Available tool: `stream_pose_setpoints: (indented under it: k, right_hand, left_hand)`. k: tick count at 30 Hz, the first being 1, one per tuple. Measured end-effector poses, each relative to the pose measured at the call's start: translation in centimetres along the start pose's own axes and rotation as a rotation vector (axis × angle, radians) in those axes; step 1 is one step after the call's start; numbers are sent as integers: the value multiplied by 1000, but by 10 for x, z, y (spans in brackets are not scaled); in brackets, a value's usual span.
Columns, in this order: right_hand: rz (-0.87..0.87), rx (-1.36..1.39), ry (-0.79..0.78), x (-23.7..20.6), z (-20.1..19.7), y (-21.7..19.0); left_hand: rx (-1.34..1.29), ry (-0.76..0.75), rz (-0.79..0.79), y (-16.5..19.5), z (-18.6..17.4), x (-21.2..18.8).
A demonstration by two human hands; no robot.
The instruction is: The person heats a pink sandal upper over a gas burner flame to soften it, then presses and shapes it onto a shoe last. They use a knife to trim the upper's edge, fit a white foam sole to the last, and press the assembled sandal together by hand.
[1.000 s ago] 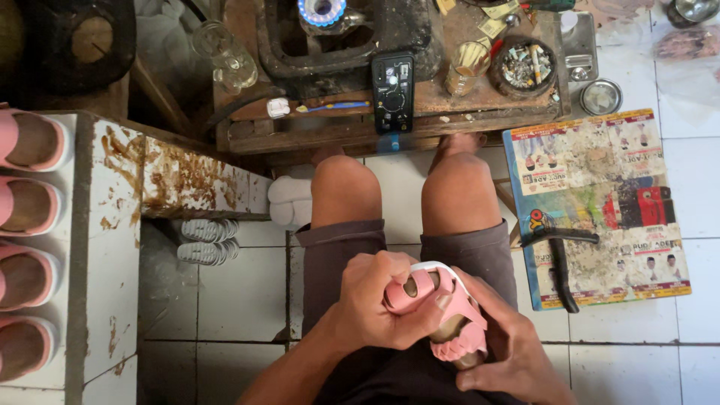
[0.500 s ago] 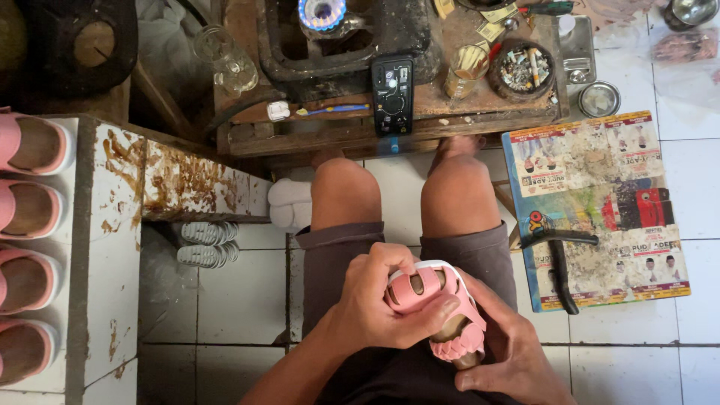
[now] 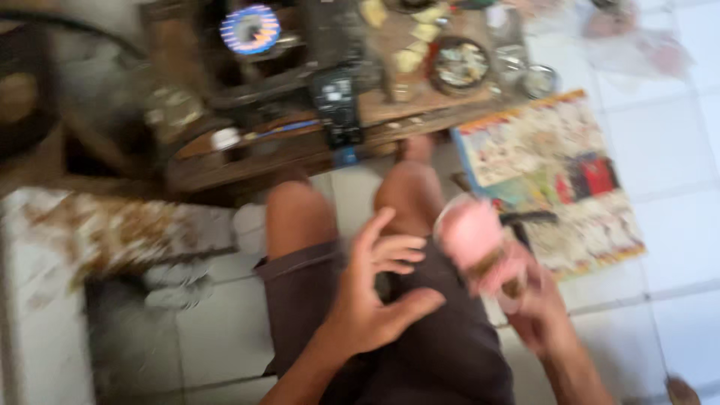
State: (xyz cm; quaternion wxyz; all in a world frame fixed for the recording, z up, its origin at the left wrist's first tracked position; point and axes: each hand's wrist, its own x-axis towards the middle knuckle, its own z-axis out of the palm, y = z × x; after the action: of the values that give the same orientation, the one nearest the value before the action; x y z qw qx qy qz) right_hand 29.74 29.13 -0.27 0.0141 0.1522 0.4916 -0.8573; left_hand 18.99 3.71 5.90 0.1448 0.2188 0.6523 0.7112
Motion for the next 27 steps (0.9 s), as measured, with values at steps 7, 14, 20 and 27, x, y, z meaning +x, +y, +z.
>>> stream_pose_setpoints:
  k: [7,14,20,27]
  right_hand:
    - [-37,169,783,77,-115,-41]
    - [160,-44,958,68,-156,-54]
    - [72,-647,1015,53,-169,-73]
    - [202,-823,953,57,-177,-75]
  left_hand:
    - [-216,1,-293,-51,-13,1]
    - [-168,58,-321,-73,-18,-1]
    - [-170,96,-356,-76,-15,-1]
    - [-169,102,-332,-73,-12,-2]
